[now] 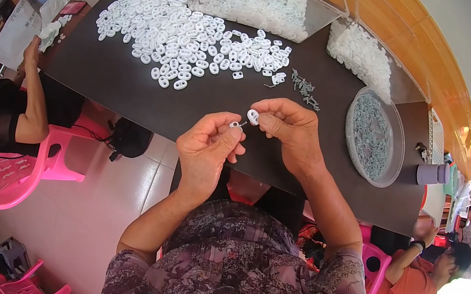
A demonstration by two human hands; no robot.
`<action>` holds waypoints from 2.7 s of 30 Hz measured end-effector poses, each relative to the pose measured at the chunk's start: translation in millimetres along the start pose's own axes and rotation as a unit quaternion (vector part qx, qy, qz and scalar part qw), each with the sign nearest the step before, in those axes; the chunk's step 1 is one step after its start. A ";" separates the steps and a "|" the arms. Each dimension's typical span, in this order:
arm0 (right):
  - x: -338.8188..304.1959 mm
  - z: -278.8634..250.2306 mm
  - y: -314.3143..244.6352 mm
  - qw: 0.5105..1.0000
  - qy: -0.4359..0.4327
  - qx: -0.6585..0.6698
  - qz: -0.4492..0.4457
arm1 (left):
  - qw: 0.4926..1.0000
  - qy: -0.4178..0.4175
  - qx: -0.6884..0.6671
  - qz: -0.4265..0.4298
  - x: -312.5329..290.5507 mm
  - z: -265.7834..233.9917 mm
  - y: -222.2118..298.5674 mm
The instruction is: Manually assembling small white plastic components by inserting metal pins into them.
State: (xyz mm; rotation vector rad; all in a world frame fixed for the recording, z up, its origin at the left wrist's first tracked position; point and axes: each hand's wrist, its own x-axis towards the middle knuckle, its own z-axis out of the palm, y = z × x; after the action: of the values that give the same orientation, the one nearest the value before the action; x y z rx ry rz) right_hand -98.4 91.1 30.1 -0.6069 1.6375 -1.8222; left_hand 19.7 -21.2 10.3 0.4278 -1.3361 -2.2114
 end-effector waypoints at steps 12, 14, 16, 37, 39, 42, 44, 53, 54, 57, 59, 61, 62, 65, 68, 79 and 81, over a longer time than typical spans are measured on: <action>-1.5 9.9 -1.1 1.000 0.005 -0.004 -0.007 | 1.000 0.010 0.021 -0.003 -0.4 -1.7 -2.7; -1.2 11.5 -0.6 1.000 0.005 -0.005 -0.013 | 1.000 0.011 0.022 -0.005 -0.4 -2.5 -3.1; -1.3 12.3 -0.6 1.000 0.006 -0.005 -0.018 | 1.000 0.013 0.024 -0.007 -0.7 -3.2 -3.1; -4.5 19.2 5.5 0.993 0.015 -0.075 -0.093 | 0.998 0.018 0.067 0.010 -2.4 -1.0 -3.2; -4.5 19.8 5.4 0.992 0.014 -0.071 -0.100 | 0.997 0.021 0.069 0.014 -2.6 -1.1 -4.1; -5.5 21.2 3.9 0.991 0.020 -0.081 -0.100 | 0.997 0.025 0.069 0.017 -2.4 -0.3 -3.4; -5.6 21.0 2.7 0.991 0.022 -0.083 -0.100 | 0.997 0.024 0.067 0.017 -2.4 0.0 -3.0; -8.1 20.8 2.8 0.991 0.019 -0.091 -0.097 | 0.999 0.022 0.027 0.007 -3.6 1.0 -3.2; -8.2 21.7 3.0 0.990 0.025 -0.094 -0.103 | 0.999 0.019 0.026 0.013 -3.7 0.2 -4.4; -9.4 23.3 2.5 0.991 0.020 -0.088 -0.095 | 0.999 0.020 0.024 0.015 -4.2 2.8 -4.4; -9.3 23.5 3.9 0.988 0.024 -0.113 -0.099 | 0.999 0.024 0.021 0.012 -4.4 3.7 -4.8; -9.4 23.2 4.9 0.985 0.027 -0.138 -0.102 | 0.999 0.015 0.010 0.026 -4.4 2.9 -7.0; -9.1 22.7 5.5 0.984 0.028 -0.139 -0.105 | 1.000 0.015 0.010 0.025 -4.0 2.7 -7.9; -9.4 22.2 5.8 0.982 0.026 -0.150 -0.107 | 1.000 0.010 0.007 0.023 -2.5 1.6 -10.2; -9.0 21.8 7.4 0.980 0.024 -0.167 -0.110 | 1.000 0.005 -0.013 0.012 -0.9 -0.2 -12.0; -11.2 23.1 8.6 0.957 0.029 -0.229 -0.174 | 0.997 0.010 -0.061 0.037 2.9 4.4 -11.0; -13.6 26.1 3.0 0.935 0.023 -0.286 -0.209 | 0.998 0.007 -0.058 0.036 4.4 2.5 -10.8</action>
State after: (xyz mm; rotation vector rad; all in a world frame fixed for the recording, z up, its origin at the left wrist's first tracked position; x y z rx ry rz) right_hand -70.3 81.9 31.3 -1.2537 2.2190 -1.6186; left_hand 11.9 -17.8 1.9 0.3460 -1.1910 -2.2074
